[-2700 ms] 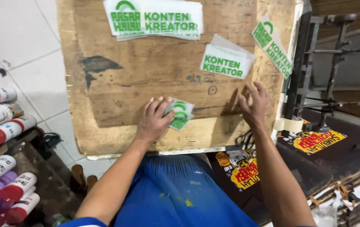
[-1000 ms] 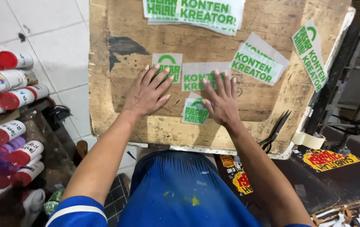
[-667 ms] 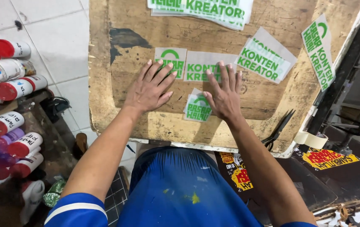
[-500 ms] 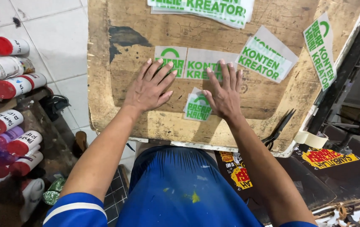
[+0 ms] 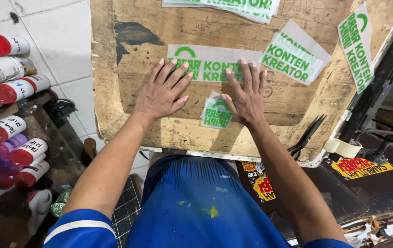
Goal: Applying clear adhesive tape to printed labels and cutting the tape with scissors on a wooden workspace.
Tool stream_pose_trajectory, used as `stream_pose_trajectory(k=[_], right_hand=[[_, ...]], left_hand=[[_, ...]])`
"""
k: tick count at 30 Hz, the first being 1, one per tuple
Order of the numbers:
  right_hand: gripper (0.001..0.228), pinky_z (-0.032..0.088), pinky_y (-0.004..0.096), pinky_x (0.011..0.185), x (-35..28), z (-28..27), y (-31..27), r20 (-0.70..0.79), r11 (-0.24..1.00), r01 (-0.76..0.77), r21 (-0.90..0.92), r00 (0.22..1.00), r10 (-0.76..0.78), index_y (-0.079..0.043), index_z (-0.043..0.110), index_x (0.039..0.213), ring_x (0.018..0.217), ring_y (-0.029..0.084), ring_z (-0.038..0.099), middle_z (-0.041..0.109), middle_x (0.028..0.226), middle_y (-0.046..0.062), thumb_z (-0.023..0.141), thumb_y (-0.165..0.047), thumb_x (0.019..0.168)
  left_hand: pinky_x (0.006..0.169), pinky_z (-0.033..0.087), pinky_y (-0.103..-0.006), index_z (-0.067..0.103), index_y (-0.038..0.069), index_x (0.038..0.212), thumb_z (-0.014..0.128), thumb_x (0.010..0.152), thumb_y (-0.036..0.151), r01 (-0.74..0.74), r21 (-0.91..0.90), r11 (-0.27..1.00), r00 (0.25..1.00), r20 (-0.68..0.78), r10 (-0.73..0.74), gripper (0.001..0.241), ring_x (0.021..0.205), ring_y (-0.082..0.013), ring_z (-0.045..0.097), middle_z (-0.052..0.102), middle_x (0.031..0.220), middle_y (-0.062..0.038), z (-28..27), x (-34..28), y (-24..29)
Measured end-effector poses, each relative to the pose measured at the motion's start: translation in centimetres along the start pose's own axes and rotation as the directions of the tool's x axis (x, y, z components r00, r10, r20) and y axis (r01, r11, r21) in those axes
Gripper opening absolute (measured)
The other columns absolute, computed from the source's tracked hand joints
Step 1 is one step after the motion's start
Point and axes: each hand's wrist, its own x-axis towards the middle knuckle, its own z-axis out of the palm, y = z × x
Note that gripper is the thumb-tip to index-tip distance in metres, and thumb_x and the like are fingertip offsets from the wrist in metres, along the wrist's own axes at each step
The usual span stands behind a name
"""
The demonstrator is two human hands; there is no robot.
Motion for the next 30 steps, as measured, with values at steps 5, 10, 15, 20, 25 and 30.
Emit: stream_pose_trajectory(k=[5, 10, 15, 20, 25, 30], right_hand=[[0.068, -0.005, 0.063, 0.118, 0.01, 0.09, -0.01, -0.011, 1.0, 0.003, 0.001, 1.0, -0.003, -0.027, 0.038, 0.162, 0.154, 0.044, 0.007, 0.017, 0.168, 0.02, 0.044, -0.061, 0.104], [0.068, -0.005, 0.064, 0.118, -0.01, 0.45, 0.22, -0.02, 1.0, 0.005, 0.002, 1.0, -0.005, -0.027, 0.038, 0.162, 0.154, 0.044, 0.007, 0.017, 0.168, 0.02, 0.045, -0.061, 0.104], [0.068, -0.004, 0.064, 0.118, 0.04, 0.06, 0.01, -0.028, 1.0, 0.011, -0.004, 1.0, -0.011, -0.026, 0.04, 0.161, 0.153, 0.045, 0.009, 0.02, 0.167, 0.021, 0.044, -0.062, 0.104], [0.068, -0.002, 0.064, 0.118, 0.05, 0.12, 0.05, -0.036, 1.0, 0.014, -0.004, 0.999, -0.014, -0.026, 0.04, 0.161, 0.153, 0.045, 0.011, 0.021, 0.167, 0.021, 0.044, -0.063, 0.104], [0.068, -0.003, 0.064, 0.119, 0.08, 0.13, 0.03, -0.043, 1.0, 0.013, 0.002, 0.999, -0.013, -0.026, 0.041, 0.161, 0.153, 0.045, 0.01, 0.02, 0.167, 0.021, 0.045, -0.063, 0.103], [0.068, -0.002, 0.065, 0.118, 0.16, -0.17, -0.11, -0.032, 1.0, 0.012, 0.015, 0.999, -0.012, -0.026, 0.04, 0.161, 0.153, 0.045, 0.01, 0.02, 0.167, 0.021, 0.046, -0.062, 0.103]], left_hand=[[0.121, 0.028, -0.0552, 0.054, 0.017, 0.15, 0.053, 0.099, 0.049, 0.0, 0.008, 1.0, 1.0, 0.003, 0.0, 0.06, 0.142, -0.0355, 0.042, 0.047, 0.156, -0.01, -0.08, -0.02, 0.08], [0.121, 0.029, -0.0554, 0.054, 0.017, 0.15, 0.053, 0.099, 0.049, -0.004, 0.008, 1.0, 1.0, -0.007, 0.004, 0.06, 0.142, -0.036, 0.042, 0.047, 0.156, -0.011, -0.01, -0.01, 0.08], [0.12, 0.029, -0.0559, 0.054, 0.017, 0.15, 0.056, 0.098, 0.049, -0.004, 0.009, 1.0, 1.0, -0.005, 0.004, 0.061, 0.142, -0.0363, 0.042, 0.047, 0.157, -0.011, 0.17, -0.03, 0.01], [0.121, 0.028, -0.0557, 0.053, 0.018, 0.151, 0.055, 0.098, 0.049, -0.006, 0.025, 1.0, 1.0, 0.012, 0.006, 0.062, 0.143, -0.0361, 0.041, 0.046, 0.157, -0.01, 0.16, -0.05, 0.03], [0.121, 0.028, -0.0559, 0.053, 0.018, 0.152, 0.055, 0.098, 0.049, -0.005, 0.023, 1.0, 1.0, 0.013, 0.005, 0.062, 0.143, -0.0363, 0.041, 0.047, 0.157, -0.01, 0.2, -0.07, -0.01], [0.12, 0.029, -0.0564, 0.053, 0.017, 0.151, 0.053, 0.098, 0.049, -0.012, 0.012, 1.0, 1.0, 0.005, 0.012, 0.061, 0.142, -0.0371, 0.042, 0.047, 0.156, -0.011, 0.15, -0.05, -0.08]])
